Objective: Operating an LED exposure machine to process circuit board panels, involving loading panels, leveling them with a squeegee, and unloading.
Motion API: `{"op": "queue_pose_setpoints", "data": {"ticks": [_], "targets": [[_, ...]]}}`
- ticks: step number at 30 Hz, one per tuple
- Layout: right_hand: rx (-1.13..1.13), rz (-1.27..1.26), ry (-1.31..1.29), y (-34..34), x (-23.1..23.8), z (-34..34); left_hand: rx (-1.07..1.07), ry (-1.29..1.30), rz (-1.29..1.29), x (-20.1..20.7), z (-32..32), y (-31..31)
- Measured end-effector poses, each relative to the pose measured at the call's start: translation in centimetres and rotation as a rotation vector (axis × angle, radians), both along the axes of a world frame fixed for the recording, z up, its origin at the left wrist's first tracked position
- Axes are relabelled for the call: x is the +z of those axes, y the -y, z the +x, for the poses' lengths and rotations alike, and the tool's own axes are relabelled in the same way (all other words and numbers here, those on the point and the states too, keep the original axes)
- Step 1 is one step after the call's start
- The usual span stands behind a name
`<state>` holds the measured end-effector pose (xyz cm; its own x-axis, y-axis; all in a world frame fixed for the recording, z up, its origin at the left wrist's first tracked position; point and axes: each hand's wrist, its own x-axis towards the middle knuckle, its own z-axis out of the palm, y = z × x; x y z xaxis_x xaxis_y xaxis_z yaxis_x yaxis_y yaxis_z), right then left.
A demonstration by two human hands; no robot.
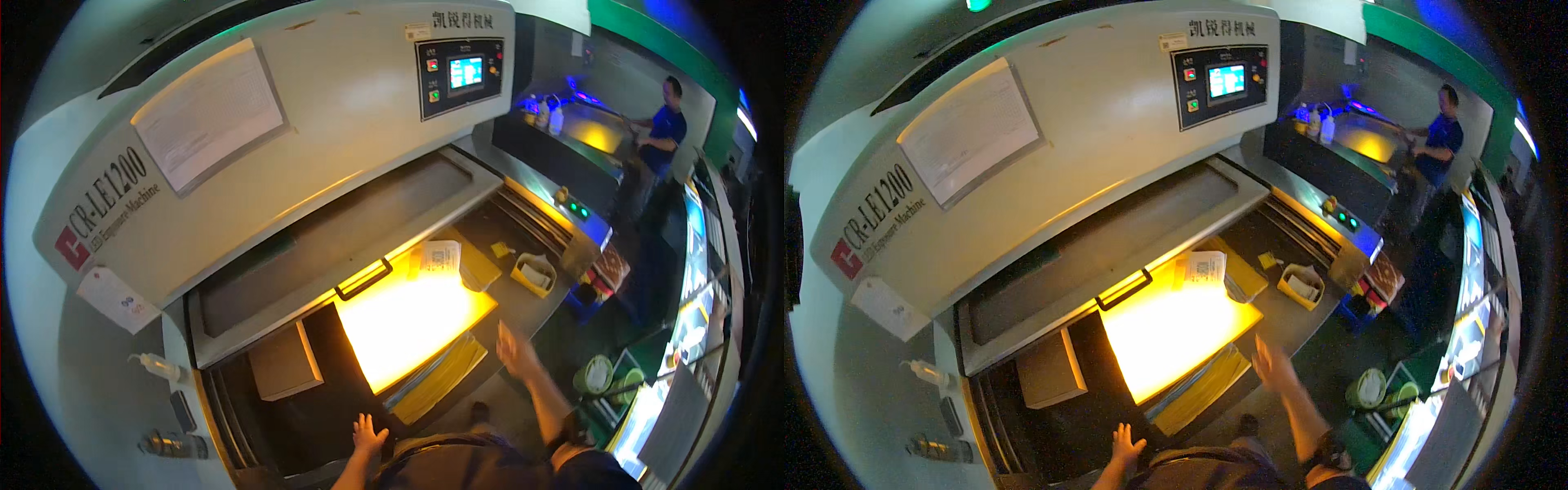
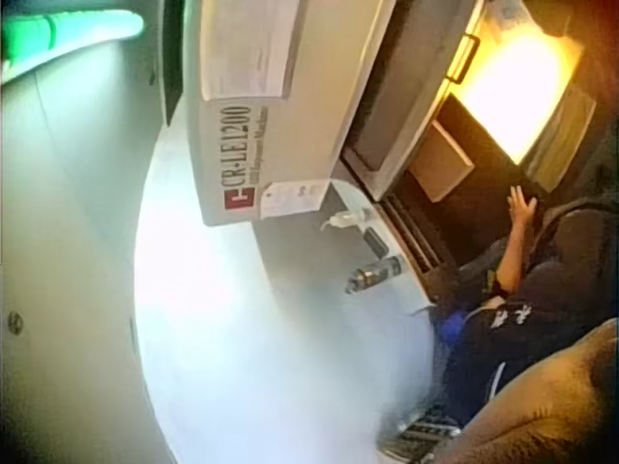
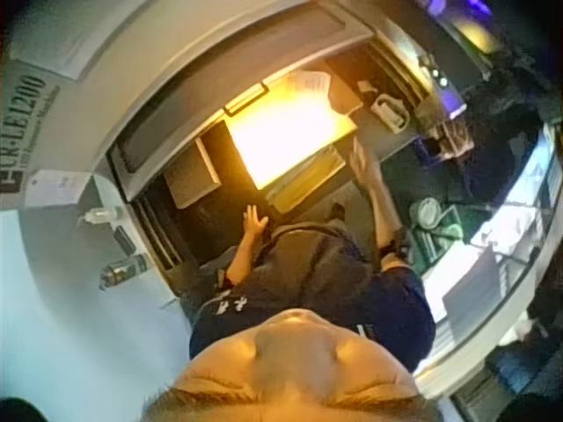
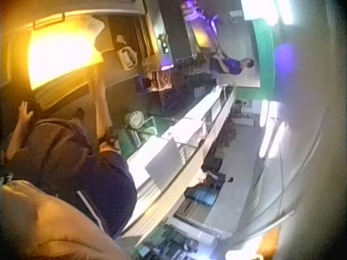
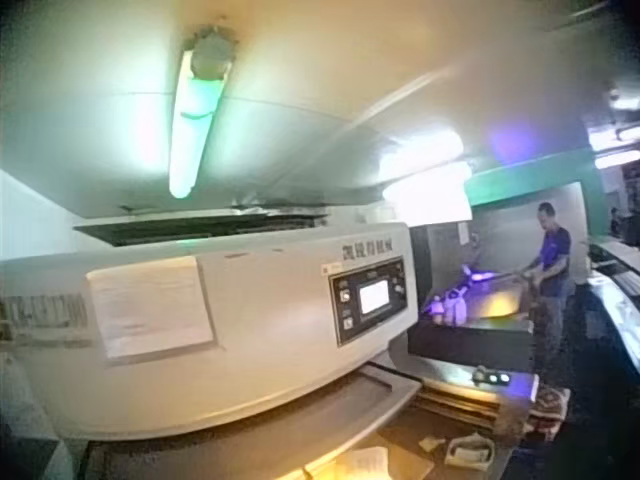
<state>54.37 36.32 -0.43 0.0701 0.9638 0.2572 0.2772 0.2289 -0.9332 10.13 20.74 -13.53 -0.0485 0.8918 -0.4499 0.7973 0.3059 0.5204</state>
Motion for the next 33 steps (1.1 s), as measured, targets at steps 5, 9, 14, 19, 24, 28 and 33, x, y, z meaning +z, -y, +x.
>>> {"op": "queue_pose_setpoints", "data": {"ticks": [5, 9, 14, 19, 24, 28, 33], "targets": [[0.387, -0.872, 0.646, 23.0, -17.5, 12.4, 0.163, 0.117, 0.449, 8.6, 6.4, -5.3], [0.349, -1.293, 0.691, 24.6, -20.1, 21.2, 0.036, -0.099, 0.72, 15.2, 11.9, -9.8], [0.737, -0.383, 1.218, 19.4, -24.9, 31.4, -0.162, -0.242, 0.692, 18.6, 17.1, -15.4], [0.214, -0.642, 0.454, 5.4, -14.1, 25.6, -0.332, -0.341, -0.011, 16.1, 19.1, -14.9], [0.457, -0.64, 0.402, 1.1, -11.0, 18.9, -0.142, -0.327, -0.134, 16.7, 24.9, -7.5], [0.919, -0.505, 0.468, 2.4, -13.9, 11.8, -0.151, -0.313, -0.087, 19.7, 27.3, -2.9], [1.385, -0.312, 0.392, 4.7, -7.8, 1.5, -0.074, -0.389, 0.038, 31.8, 27.7, -1.5]]}}
